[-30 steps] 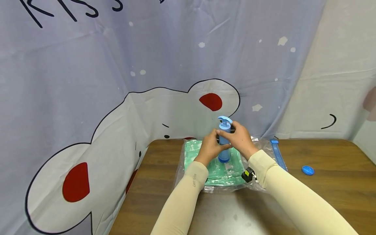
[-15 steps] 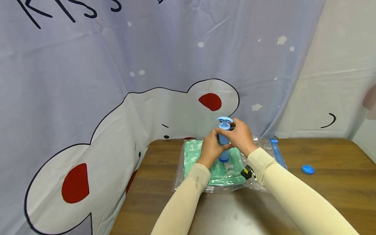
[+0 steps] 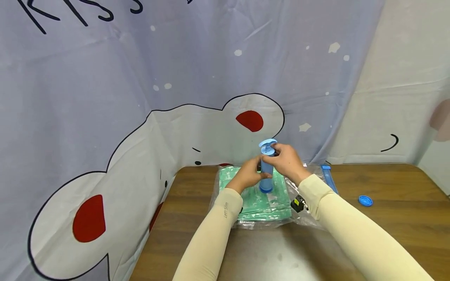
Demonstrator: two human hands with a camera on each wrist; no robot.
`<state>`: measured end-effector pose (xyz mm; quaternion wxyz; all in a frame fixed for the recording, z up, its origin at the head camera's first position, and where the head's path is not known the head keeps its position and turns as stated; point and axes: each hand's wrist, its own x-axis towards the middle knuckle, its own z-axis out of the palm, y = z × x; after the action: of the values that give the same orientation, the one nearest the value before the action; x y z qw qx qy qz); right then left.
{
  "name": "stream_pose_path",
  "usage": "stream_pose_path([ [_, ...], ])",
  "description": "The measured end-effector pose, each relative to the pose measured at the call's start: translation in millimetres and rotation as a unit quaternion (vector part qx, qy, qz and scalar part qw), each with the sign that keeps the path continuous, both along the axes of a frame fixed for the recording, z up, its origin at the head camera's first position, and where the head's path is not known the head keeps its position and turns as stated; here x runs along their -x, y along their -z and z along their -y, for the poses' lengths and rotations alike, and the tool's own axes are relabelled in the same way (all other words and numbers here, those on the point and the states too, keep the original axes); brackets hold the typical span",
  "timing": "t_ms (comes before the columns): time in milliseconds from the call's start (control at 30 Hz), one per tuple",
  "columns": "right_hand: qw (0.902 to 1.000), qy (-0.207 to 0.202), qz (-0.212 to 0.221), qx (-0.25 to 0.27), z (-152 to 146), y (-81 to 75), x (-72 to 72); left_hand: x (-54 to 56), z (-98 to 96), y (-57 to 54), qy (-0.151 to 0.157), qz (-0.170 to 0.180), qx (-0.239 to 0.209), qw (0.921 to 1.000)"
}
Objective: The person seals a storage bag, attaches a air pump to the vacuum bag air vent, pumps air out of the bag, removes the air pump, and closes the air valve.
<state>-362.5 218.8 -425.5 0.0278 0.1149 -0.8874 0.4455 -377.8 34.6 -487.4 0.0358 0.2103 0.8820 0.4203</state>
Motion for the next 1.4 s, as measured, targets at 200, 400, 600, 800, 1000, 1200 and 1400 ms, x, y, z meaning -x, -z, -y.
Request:
stream_pose_path([
  [200, 1.0000, 0.003, 0.005, 0.002, 3, 3.9, 1.0, 0.4, -2.5, 7.7, -0.041, -0.030, 0.015, 0.9986],
  [400, 0.9998, 0.017, 0.006, 0.013, 6, 5.0, -1.8, -1.7, -10.2, 13.8, -0.097, -0.046, 0.019, 0.9940],
  [600, 0.9981, 0.052, -0.030, -0.013, 8, 0.4, -4.4, -4.6, -19.0, 14.3, -0.137, -0.061, 0.021, 0.9885],
  [800, 0.9972, 0.059, -0.037, -0.029, 7, -3.5, -4.7, -5.1, -24.3, 16.2, -0.160, -0.077, 0.023, 0.9839],
  [1000, 0.9980, 0.035, -0.031, -0.043, 2, -6.8, -3.5, -7.7, -14.7, 18.4, -0.112, -0.065, 0.008, 0.9916],
  [1200, 0.9981, 0.016, -0.021, -0.055, -2, -10.4, -3.8, -6.2, 1.0, 13.7, -0.027, -0.009, -0.055, 0.9981],
  [1400, 0.9986, 0.001, -0.025, -0.046, -3, -12.5, -3.3, -3.2, 7.1, 15.4, -0.022, -0.028, -0.054, 0.9979],
])
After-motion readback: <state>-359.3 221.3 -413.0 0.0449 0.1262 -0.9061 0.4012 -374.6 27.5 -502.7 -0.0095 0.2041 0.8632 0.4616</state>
